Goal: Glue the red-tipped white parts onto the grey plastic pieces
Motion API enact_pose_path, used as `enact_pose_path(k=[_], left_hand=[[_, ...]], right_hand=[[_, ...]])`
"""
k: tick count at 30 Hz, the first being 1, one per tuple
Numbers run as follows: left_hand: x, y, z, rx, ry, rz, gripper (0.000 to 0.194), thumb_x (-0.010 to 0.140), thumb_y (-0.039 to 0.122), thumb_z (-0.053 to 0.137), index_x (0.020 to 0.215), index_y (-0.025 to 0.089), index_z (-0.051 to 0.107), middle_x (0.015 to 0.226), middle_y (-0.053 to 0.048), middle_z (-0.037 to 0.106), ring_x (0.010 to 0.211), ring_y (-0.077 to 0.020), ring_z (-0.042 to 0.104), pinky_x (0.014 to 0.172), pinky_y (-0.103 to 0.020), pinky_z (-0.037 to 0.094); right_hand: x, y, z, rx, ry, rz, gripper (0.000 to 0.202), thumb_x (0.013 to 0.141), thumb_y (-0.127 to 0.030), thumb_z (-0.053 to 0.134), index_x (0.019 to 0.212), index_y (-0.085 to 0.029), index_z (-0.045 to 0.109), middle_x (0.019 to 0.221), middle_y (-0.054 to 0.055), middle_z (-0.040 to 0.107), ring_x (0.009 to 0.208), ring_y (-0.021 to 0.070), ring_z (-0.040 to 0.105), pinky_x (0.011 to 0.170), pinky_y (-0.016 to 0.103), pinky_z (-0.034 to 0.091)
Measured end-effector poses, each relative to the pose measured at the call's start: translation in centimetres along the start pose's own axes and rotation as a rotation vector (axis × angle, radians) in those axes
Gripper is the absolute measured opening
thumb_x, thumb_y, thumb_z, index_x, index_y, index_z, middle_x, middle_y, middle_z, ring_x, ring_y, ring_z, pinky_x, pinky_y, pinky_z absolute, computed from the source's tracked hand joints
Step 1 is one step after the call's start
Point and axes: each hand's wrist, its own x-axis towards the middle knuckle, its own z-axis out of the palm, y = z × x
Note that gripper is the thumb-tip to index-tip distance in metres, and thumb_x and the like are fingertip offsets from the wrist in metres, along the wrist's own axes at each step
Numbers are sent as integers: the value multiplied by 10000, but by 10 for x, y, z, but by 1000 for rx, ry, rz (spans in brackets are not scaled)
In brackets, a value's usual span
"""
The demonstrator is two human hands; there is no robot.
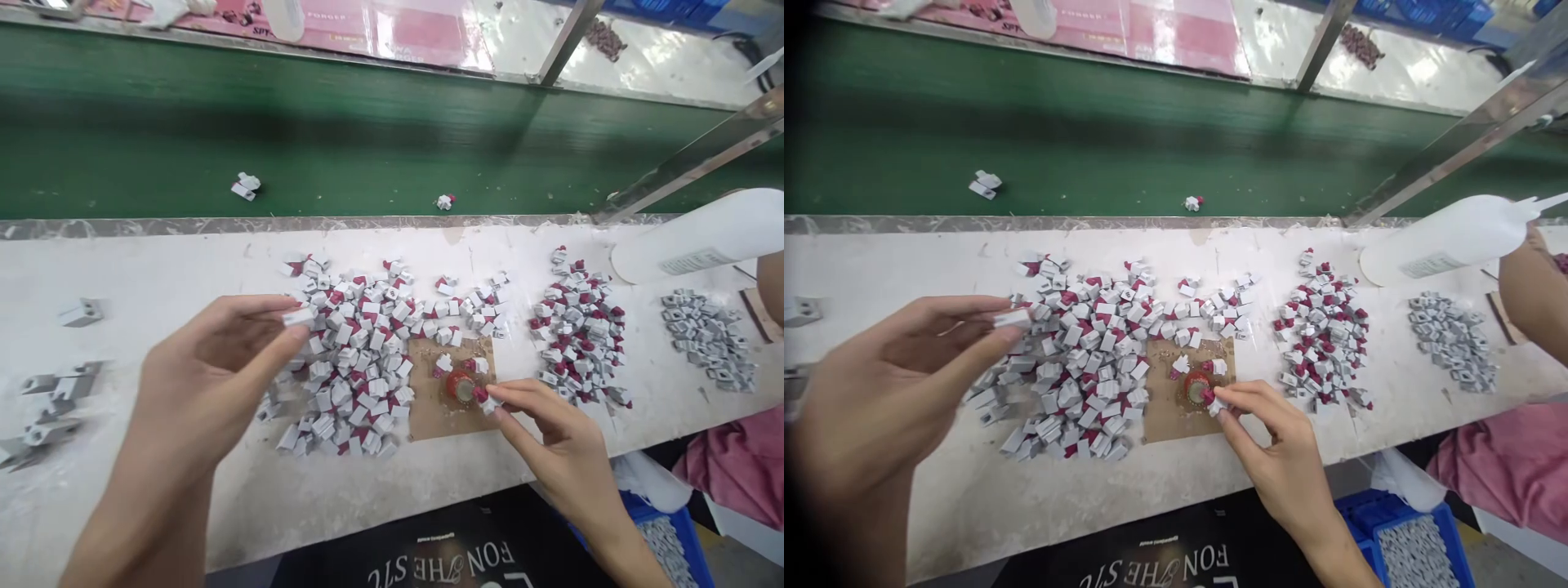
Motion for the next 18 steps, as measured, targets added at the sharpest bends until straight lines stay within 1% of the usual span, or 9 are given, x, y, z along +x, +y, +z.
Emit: enact_pose_path(k=[1, 3, 5, 8, 10, 13, 16, 18], left_hand=[[-5, 11, 11, -70, -57, -8, 283, 877, 358, 975, 1128, 289, 862, 1099, -50, 853, 966, -263, 831, 823, -396, 690], [-11, 28, 30, -211, -180, -20, 231, 887, 272, 970, 1088, 284, 856, 1023, -37, 832, 918, -228, 826, 760, -330, 682], [-14, 40, 46, -298, -266, -16, 188, 905, 255, 970, 1048, 274, 849, 928, -24, 796, 864, -199, 800, 722, -284, 682], [-16, 52, 65, -391, -371, -23, 150, 936, 270, 973, 1049, 269, 874, 941, -27, 817, 882, -183, 812, 759, -249, 713], [-18, 58, 72, -451, -460, -47, 129, 969, 285, 964, 1075, 281, 891, 985, -24, 846, 915, -173, 833, 791, -228, 722], [-20, 63, 78, -523, -567, -91, 110, 1005, 298, 952, 1102, 301, 901, 1012, -10, 870, 932, -154, 843, 813, -200, 717], [-21, 65, 81, -573, -630, -141, 173, 979, 254, 979, 1128, 310, 911, 1048, -8, 895, 967, -155, 852, 856, -198, 718], [-20, 65, 82, -592, -649, -163, 198, 959, 241, 996, 1130, 303, 917, 1072, -19, 908, 989, -171, 860, 872, -215, 726]], right_hand=[[4, -2, 0, 64, 10, 45, 234, 1065, -251, 867, 1211, -408, 962, 1164, 24, 918, 1049, 215, 885, 853, 272, 730], [16, -6, 1, 244, 26, 129, 185, 1064, -312, 894, 1193, -423, 969, 1157, 16, 926, 999, 195, 882, 820, 250, 726], [31, -12, 4, 436, 28, 184, 133, 1038, -383, 944, 1164, -409, 977, 1119, 16, 936, 916, 183, 878, 803, 256, 736], [51, -23, 13, 613, 7, 201, 174, 965, -458, 1023, 1117, -383, 985, 1047, 19, 942, 825, 179, 868, 778, 275, 750], [59, -29, 20, 643, -2, 179, 178, 954, -463, 1035, 1109, -390, 985, 1092, 21, 945, 867, 189, 881, 772, 279, 756], [63, -32, 27, 647, -15, 124, 142, 994, -428, 1007, 1132, -411, 981, 1177, 19, 939, 1014, 212, 899, 833, 289, 770], [62, -31, 30, 654, -53, 107, 134, 1034, -379, 969, 1163, -417, 979, 1183, 15, 935, 982, 193, 894, 867, 285, 770], [62, -31, 31, 648, -74, 108, 143, 1049, -354, 950, 1172, -419, 978, 1188, 18, 930, 917, 184, 882, 819, 284, 767]])
